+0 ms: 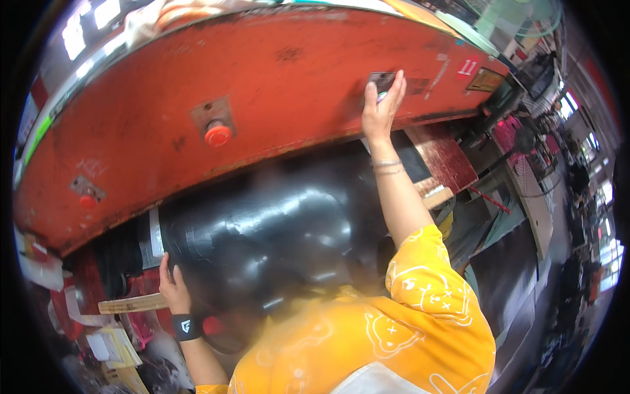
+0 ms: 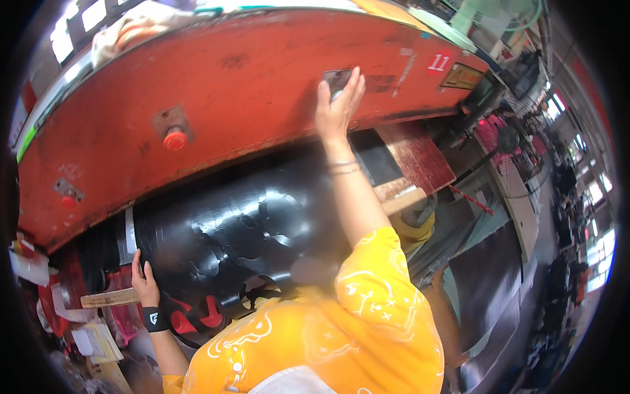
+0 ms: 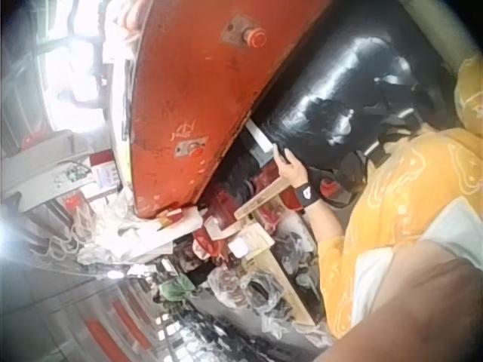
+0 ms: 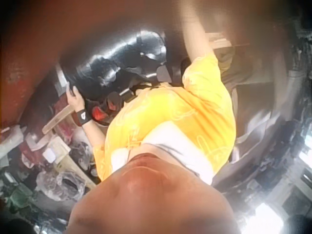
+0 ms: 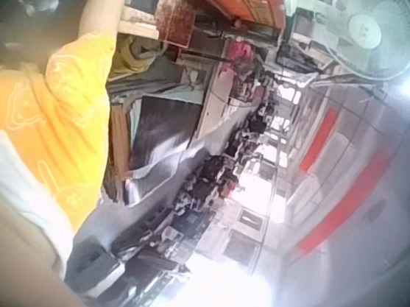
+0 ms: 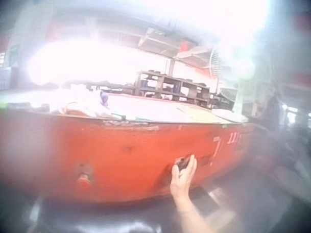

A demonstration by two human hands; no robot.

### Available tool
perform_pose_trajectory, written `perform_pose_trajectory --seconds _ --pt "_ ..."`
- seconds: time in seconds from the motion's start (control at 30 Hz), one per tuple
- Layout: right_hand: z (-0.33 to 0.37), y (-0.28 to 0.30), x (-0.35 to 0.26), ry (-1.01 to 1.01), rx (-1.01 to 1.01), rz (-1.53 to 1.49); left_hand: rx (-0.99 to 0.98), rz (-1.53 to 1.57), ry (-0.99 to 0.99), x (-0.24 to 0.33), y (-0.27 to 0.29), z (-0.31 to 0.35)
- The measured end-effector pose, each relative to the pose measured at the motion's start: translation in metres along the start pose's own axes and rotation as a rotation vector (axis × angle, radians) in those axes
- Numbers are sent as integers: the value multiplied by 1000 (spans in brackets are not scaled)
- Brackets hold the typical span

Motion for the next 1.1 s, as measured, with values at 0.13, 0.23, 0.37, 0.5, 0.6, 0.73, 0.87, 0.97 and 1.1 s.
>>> perform_pose_trajectory --seconds 0.13,0.23,0.37,0.5,0.6,0.73,0.87,0.97,1.1 --pt "34 62 44 -150 -144 -11 -14 22 -47 4 -2 -32" --pt "77 120 70 -464 -538 270 -14 -69 -71 5 0 -40" --pt "126 155 61 43 -854 671 -17 -163 -26 2 3 -37" --pt "133 164 64 104 -641 490 12 -165 -140 3 3 -38" --pt "135 162 73 46 -677 449 -6 -196 -87 -5 1 -41" --pt "147 168 78 -51 -748 441 17 -163 -156 -12 -3 -35" --pt "139 175 79 -90 -1051 568 -7 -104 -114 -7 -8 -14" --pt "107 167 68 279 -1434 870 -35 11 -90 10 3 7" --pt "53 120 12 -62 -881 526 -40 -358 90 41 24 1"
Point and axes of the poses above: each hand's wrist, its own z-axis away from the middle knuckle, its own y-axis out of the back of the hand, x = y × z, the point moved 3 cm from there along -z, towards the middle knuckle, and after that the axes turned 7 degrees about z, right-handed, at the moved point
